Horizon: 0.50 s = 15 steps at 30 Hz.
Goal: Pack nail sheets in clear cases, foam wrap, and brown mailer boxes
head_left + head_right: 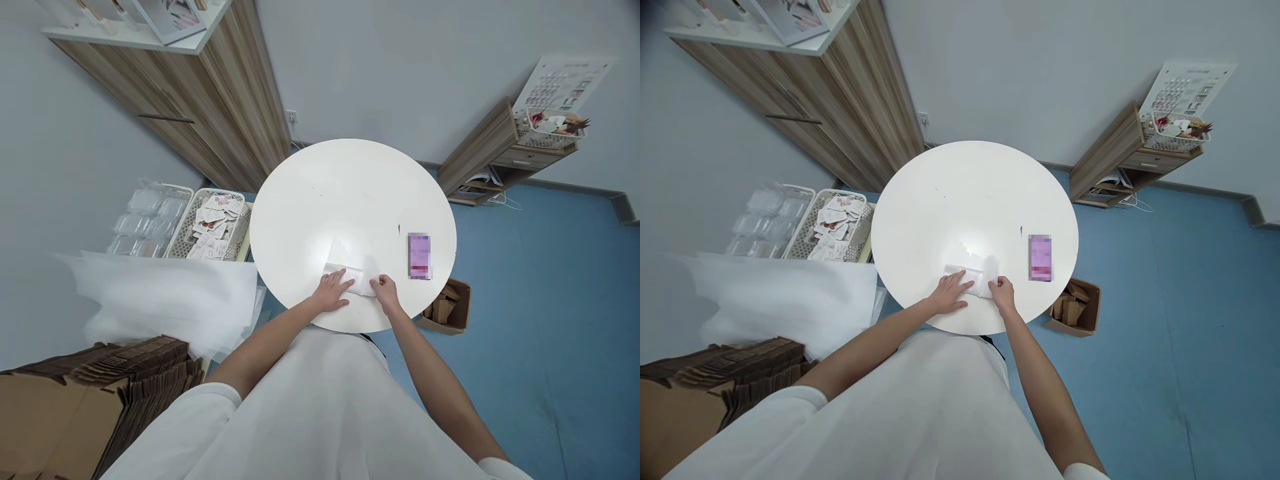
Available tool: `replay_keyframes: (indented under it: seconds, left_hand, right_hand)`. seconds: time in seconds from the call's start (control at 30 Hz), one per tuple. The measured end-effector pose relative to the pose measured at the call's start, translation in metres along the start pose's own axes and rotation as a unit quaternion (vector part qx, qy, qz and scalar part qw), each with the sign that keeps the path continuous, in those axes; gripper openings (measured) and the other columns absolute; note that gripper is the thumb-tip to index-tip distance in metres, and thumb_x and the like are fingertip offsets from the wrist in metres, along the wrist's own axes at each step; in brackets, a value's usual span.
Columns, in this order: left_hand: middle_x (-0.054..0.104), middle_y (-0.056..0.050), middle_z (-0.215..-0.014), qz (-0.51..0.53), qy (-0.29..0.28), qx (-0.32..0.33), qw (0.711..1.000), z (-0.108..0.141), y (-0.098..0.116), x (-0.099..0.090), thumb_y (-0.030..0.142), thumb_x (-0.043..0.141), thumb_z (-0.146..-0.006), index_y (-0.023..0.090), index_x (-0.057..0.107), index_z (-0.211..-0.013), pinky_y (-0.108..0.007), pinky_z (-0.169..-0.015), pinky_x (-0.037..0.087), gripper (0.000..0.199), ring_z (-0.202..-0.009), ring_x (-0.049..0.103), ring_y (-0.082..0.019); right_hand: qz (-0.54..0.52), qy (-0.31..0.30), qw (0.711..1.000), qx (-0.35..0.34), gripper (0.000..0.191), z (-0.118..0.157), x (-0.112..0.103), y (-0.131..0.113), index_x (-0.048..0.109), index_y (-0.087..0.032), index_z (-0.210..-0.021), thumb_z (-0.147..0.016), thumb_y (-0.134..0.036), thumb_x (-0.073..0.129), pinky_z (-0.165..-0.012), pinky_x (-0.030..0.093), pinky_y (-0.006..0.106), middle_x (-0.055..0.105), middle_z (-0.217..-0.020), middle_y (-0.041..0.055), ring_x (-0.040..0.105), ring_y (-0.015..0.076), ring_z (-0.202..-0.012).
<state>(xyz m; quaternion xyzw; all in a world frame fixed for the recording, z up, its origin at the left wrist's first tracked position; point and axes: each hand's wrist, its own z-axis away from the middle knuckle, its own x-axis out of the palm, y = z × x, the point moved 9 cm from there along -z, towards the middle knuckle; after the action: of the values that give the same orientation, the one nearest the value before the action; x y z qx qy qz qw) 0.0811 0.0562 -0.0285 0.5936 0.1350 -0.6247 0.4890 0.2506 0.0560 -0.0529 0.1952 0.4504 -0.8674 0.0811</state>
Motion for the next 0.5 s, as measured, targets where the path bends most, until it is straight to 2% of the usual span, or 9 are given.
replay_keyframes:
  seconds: [0.1, 0.2, 0.3, 0.37, 0.43, 0.5]
  left_hand:
    - [0.022, -0.01, -0.142, 0.001, -0.003, 0.012, 1.0, 0.002, 0.012, 0.007, 0.046, 0.055, -0.073, 0.032, 0.031, -0.13, -0.047, -0.096, 0.024, 0.064, -0.125, 0.027, -0.029]
    - [0.023, -0.01, -0.141, -0.001, -0.004, 0.009, 1.0, 0.002, 0.016, 0.008, 0.046, 0.055, -0.073, 0.032, 0.032, -0.13, -0.048, -0.096, 0.024, 0.063, -0.124, 0.028, -0.03]
    - [0.026, -0.011, -0.14, -0.002, 0.006, 0.007, 1.0, 0.002, 0.016, 0.002, 0.045, 0.054, -0.074, 0.029, 0.03, -0.131, -0.047, -0.096, 0.023, 0.065, -0.125, 0.027, -0.03]
    - [0.024, -0.014, -0.141, -0.001, 0.029, 0.003, 1.0, 0.004, 0.018, -0.005, 0.046, 0.051, -0.075, 0.024, 0.022, -0.135, -0.046, -0.097, 0.023, 0.07, -0.126, 0.025, -0.03]
    - [0.021, -0.014, -0.142, -0.009, 0.049, 0.025, 0.998, 0.007, 0.026, -0.011, 0.045, 0.049, -0.076, 0.022, 0.015, -0.137, -0.045, -0.098, 0.021, 0.074, -0.128, 0.023, -0.029]
    - [0.021, -0.011, -0.143, -0.027, 0.045, 0.069, 0.996, 0.01, 0.038, -0.01, 0.042, 0.049, -0.077, 0.023, 0.014, -0.138, -0.045, -0.1, 0.018, 0.073, -0.129, 0.021, -0.028]
  right_hand:
    - [-0.014, -0.006, 1.0, -0.001, 0.017, 0.009, -0.001, 0.003, 0.049, -0.019, -0.076, -0.067, -0.033, 0.052, -0.049, 0.045, 0.024, 0.054, -0.068, 0.0001, 0.051, 0.0121, -0.055]
    - [-0.05, -0.043, 0.998, -0.007, 0.016, 0.012, 0.01, -0.004, 0.048, -0.019, -0.078, -0.068, -0.032, 0.052, -0.052, 0.048, 0.025, 0.053, -0.066, -0.0013, 0.053, 0.0112, -0.053]
    - [-0.084, -0.094, 0.992, -0.013, 0.019, 0.012, 0.027, -0.014, 0.049, -0.019, -0.086, -0.071, -0.03, 0.052, -0.059, 0.052, 0.028, 0.057, -0.07, 0.0, 0.058, 0.0122, -0.058]
    - [-0.086, -0.114, 0.99, -0.009, 0.021, 0.011, 0.035, -0.015, 0.05, -0.018, -0.092, -0.073, -0.027, 0.05, -0.063, 0.052, 0.028, 0.059, -0.073, 0.0018, 0.06, 0.0128, -0.062]
    - [-0.075, -0.123, 0.99, -0.009, 0.024, 0.009, 0.04, -0.015, 0.051, -0.016, -0.096, -0.074, -0.024, 0.048, -0.065, 0.052, 0.029, 0.061, -0.076, 0.0034, 0.061, 0.0131, -0.064]
    - [-0.057, -0.126, 0.99, -0.025, 0.028, 0.007, 0.04, -0.015, 0.052, -0.015, -0.1, -0.074, -0.019, 0.046, -0.066, 0.052, 0.029, 0.063, -0.078, 0.0047, 0.061, 0.0135, -0.066]
